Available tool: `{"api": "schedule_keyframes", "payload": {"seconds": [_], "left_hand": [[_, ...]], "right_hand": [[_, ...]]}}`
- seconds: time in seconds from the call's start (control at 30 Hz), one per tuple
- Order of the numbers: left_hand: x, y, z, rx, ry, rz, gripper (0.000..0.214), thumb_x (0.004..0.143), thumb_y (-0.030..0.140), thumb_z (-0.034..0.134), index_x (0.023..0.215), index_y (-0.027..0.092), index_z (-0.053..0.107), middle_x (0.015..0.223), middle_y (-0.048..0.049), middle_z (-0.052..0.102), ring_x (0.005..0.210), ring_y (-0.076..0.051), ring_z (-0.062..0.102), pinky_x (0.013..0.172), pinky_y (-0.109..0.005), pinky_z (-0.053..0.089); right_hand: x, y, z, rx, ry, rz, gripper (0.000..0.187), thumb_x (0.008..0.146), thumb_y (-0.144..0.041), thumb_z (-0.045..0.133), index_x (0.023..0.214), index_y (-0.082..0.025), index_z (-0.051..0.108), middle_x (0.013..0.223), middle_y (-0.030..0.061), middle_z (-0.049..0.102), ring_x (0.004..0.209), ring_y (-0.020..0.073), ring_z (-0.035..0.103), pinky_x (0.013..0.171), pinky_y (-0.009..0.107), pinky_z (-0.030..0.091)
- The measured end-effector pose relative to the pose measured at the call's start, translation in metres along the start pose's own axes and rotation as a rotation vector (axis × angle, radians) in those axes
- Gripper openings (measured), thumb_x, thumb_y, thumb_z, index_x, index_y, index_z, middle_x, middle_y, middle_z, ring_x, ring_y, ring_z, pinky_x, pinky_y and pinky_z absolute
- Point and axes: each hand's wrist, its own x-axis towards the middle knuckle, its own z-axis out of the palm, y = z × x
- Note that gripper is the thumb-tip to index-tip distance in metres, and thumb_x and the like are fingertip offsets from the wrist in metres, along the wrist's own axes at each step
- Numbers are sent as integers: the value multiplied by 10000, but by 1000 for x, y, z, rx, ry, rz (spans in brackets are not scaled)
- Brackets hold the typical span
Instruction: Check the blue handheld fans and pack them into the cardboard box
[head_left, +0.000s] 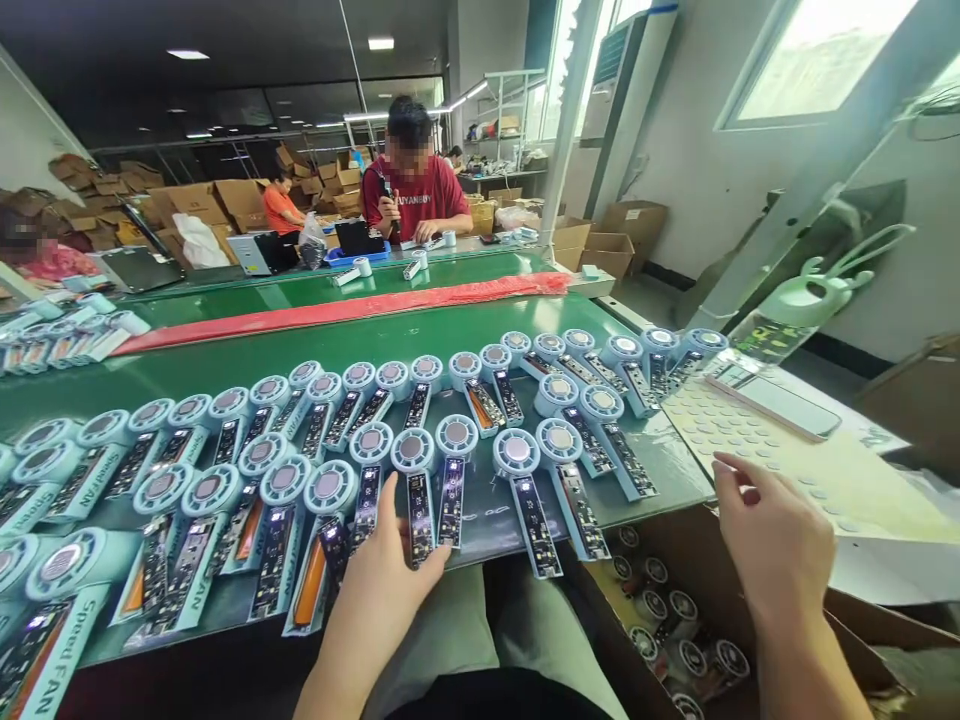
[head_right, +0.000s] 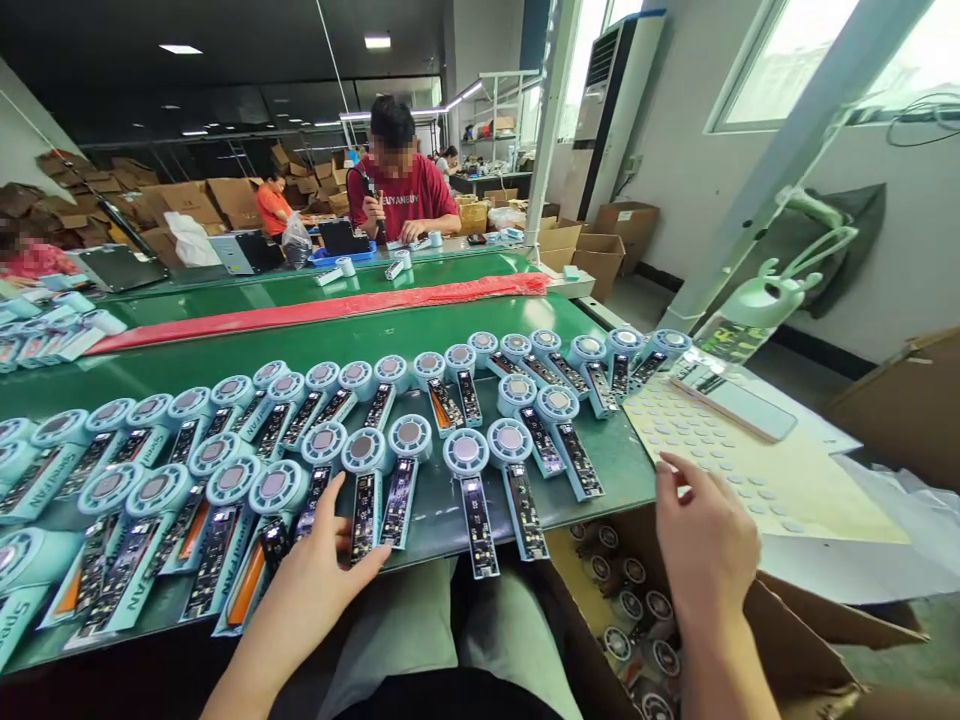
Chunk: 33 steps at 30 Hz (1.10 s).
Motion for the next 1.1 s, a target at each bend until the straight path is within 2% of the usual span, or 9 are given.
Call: {"api": "schedule_keyframes", "payload": {"seconds": [0.13,0.33,0.47,0.53,0.63,0.73,0.87,1.0,1.1], "left_hand": [[3,-8,7,-231,-21,-16,916,738,487,581,1448,213,71,1109,-120,596,988,-283,594,832,-385,430],[-6,0,6,-766,-160,-55,629,715,473,627,1246,169,483,1142,-104,601,1009,-257,548,852,-350,428],[-21,8,-2,-1103,-184,-81,480,728,380,645,1148,181,527,1068,-79,611,952,-199,540,854,-317,430],[-26,12,-3,-1159,-223,-30,425,748,343,628,1127,200,499,1012,-62,604,889,-164,532,826,-297,432],[-31,17,2,-1033,-275,155,329,816,334,557,1099,226,428,850,-15,571,768,-132,503,758,-283,425],[-31,25,12,-980,-321,296,315,861,325,507,1113,261,329,860,3,512,699,-119,498,614,-258,415],[-31,34,26,-1067,-402,365,373,877,375,496,1175,295,286,914,9,428,609,-64,413,526,-219,316],[-30,40,40,-1133,-552,449,389,918,475,359,1242,300,236,938,-11,416,612,-66,405,525,-231,266],[-29,42,50,-1068,-654,451,378,932,432,358,1259,303,219,925,-12,419,646,-79,406,546,-235,286]], "right_hand": [[35,38,27,-181,-83,5,334,912,-363,440,1089,-186,662,973,80,639,896,269,561,674,333,375],[43,37,39,-196,-143,-48,344,920,-356,411,1023,-183,690,1009,103,618,973,281,510,711,340,363],[48,36,36,-157,-185,-84,384,912,-363,382,1022,-146,679,1035,135,616,977,283,502,697,347,352],[53,37,35,-128,-206,-70,368,891,-366,405,981,-142,683,1015,145,621,936,282,519,656,346,348],[60,34,33,-84,-224,-21,296,848,-338,466,862,-147,691,956,147,636,847,278,545,584,337,332],[60,26,20,-39,-176,9,241,843,-293,480,861,-150,673,949,142,640,871,276,551,611,342,338],[38,9,-14,128,-99,108,165,819,-286,546,894,-177,644,837,78,655,775,214,581,671,307,374],[-8,-3,-44,528,-174,284,210,718,-387,627,827,-210,655,802,42,660,671,189,572,649,301,395],[-46,-8,-55,800,-208,296,311,659,-480,668,809,-208,650,776,31,643,687,180,555,646,286,420]]}}
